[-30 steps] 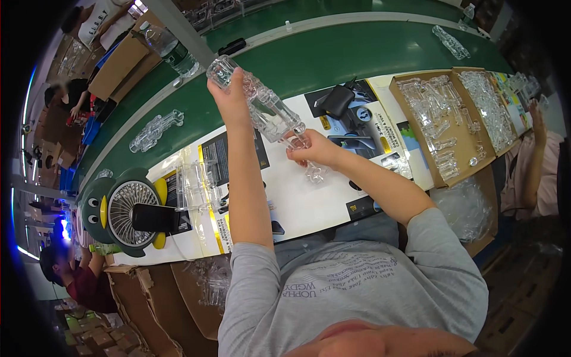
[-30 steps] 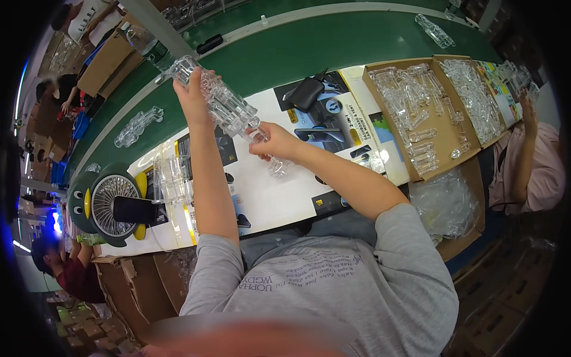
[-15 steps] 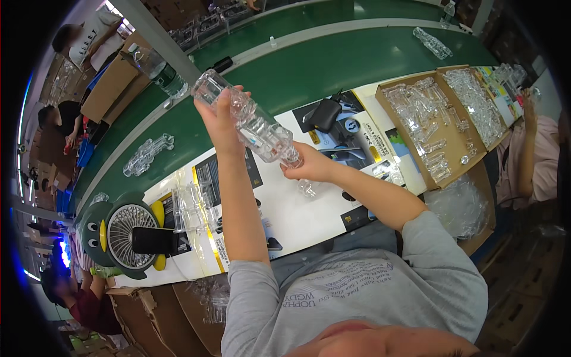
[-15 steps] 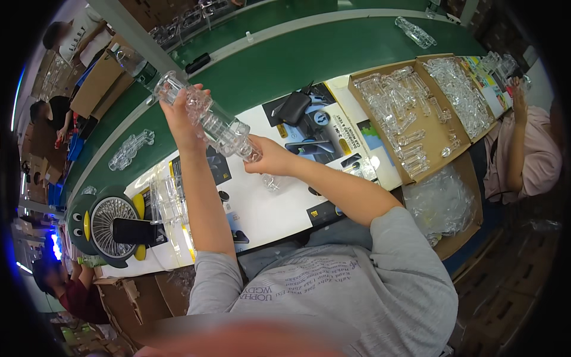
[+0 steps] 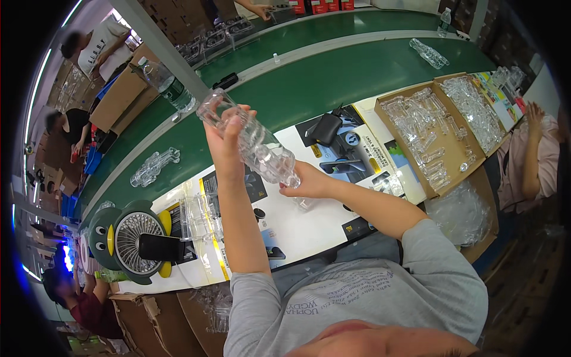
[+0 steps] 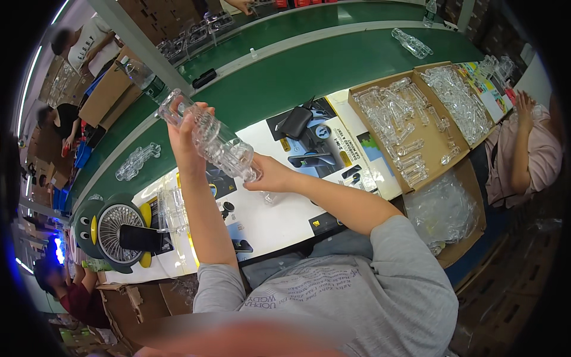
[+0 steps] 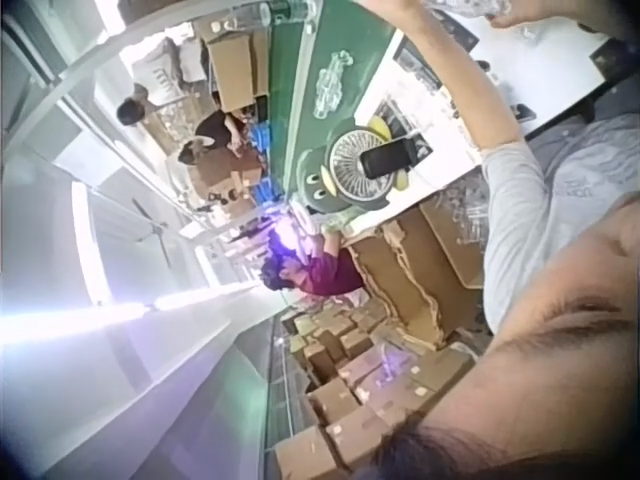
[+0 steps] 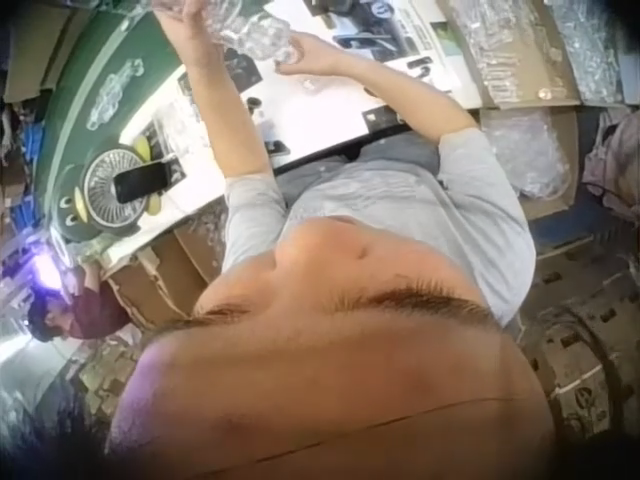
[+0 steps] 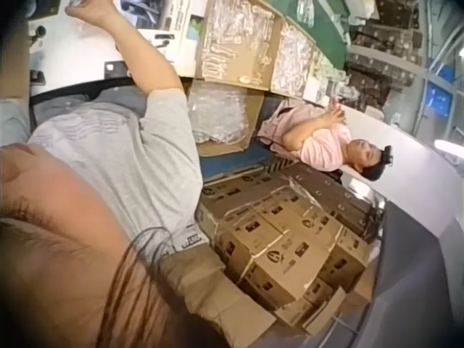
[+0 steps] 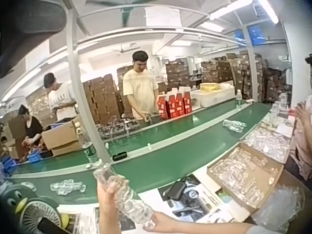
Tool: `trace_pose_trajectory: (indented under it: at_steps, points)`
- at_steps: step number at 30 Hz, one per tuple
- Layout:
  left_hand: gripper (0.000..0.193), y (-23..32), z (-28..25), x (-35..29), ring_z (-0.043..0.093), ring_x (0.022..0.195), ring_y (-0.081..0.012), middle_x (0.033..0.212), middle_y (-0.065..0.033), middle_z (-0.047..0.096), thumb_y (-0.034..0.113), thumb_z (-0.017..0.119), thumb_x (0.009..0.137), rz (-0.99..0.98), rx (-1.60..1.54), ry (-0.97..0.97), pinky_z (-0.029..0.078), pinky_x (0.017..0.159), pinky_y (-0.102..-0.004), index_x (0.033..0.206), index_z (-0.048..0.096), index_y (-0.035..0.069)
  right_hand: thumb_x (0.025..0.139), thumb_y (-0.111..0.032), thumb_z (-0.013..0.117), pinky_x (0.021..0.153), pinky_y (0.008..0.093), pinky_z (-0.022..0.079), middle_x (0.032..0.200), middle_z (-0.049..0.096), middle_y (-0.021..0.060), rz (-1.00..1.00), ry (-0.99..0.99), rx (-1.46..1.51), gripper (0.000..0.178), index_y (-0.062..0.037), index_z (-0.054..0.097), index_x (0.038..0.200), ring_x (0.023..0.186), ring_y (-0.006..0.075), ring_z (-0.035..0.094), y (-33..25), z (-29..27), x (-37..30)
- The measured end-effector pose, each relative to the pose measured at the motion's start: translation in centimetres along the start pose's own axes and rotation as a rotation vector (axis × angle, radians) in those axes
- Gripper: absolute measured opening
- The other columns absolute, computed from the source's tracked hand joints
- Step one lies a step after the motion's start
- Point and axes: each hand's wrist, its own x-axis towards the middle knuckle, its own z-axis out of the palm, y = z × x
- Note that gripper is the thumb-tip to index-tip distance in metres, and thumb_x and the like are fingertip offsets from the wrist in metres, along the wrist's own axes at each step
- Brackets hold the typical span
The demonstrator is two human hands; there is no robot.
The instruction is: Assembling and gluing plastic housing components on a manufacturing assembly line.
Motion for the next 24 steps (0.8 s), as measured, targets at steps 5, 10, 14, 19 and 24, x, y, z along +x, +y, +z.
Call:
trace_pose_trajectory:
  at_steps: [5,10,14,19,24]
  points:
    - [0.063,3.4,3.9,-2.5,0.056,0.098,-0.0232,0.103,-0.0115,0.054,0.012,0.068,0.072,0.092,0.294,-0.158,0.045,0.085,-0.0356,0.126,0.037,0.004,0.069,-0.02,0.072,0.085,0.0355,0.044,0.105,0.057,0.0118,-0.238,0.258,-0.33,0.063,-0.0035,0.043,0.122,0.098,0.0275,0.055,0.8,-0.3,0.4]
    - [0.06,2.4,6.1,0.2,0.056,0.096,-0.0264,0.103,-0.0101,0.053,0.007,0.071,0.065,0.307,0.848,-0.262,0.045,0.081,-0.0353,0.12,0.048,0.008,0.073,-0.012,0.064,0.083,0.0356,0.046,0.113,0.052,0.0116,-0.177,0.48,-0.366,0.054,-0.0038,0.044,0.122,0.1,0.0253,0.053,3.0,-1.0,0.9]
    - [0.061,-3.4,5.3,5.8,0.054,0.092,-0.0345,0.102,-0.0135,0.053,0.01,0.071,0.062,0.451,1.23,-0.486,0.046,0.079,-0.0392,0.119,0.05,0.011,0.074,-0.008,0.059,0.065,0.032,0.048,0.086,0.061,0.0076,-0.156,0.362,-0.449,0.019,-0.0071,0.06,0.094,0.074,0.0214,0.061,3.7,-1.1,1.7]
    - [0.061,-11.2,4.9,10.8,0.054,0.099,-0.0313,0.103,-0.0134,0.053,0.019,0.074,0.061,0.296,1.594,-0.625,0.045,0.081,-0.0421,0.116,0.049,0.014,0.071,-0.008,0.059,0.054,0.032,0.046,0.069,0.058,0.0034,-0.256,0.344,-0.51,0.007,-0.01,0.062,0.077,0.059,0.0204,0.059,3.9,-0.4,1.6]
    - [0.067,-16.9,5.5,13.0,0.054,0.102,-0.0311,0.106,-0.0133,0.052,0.027,0.079,0.06,0.231,1.695,-0.671,0.045,0.081,-0.0444,0.117,0.047,0.014,0.069,-0.009,0.06,0.053,0.0341,0.046,0.068,0.058,0.0036,-0.28,0.349,-0.499,0.006,-0.0089,0.062,0.074,0.059,0.0224,0.059,4.1,0.0,1.8]
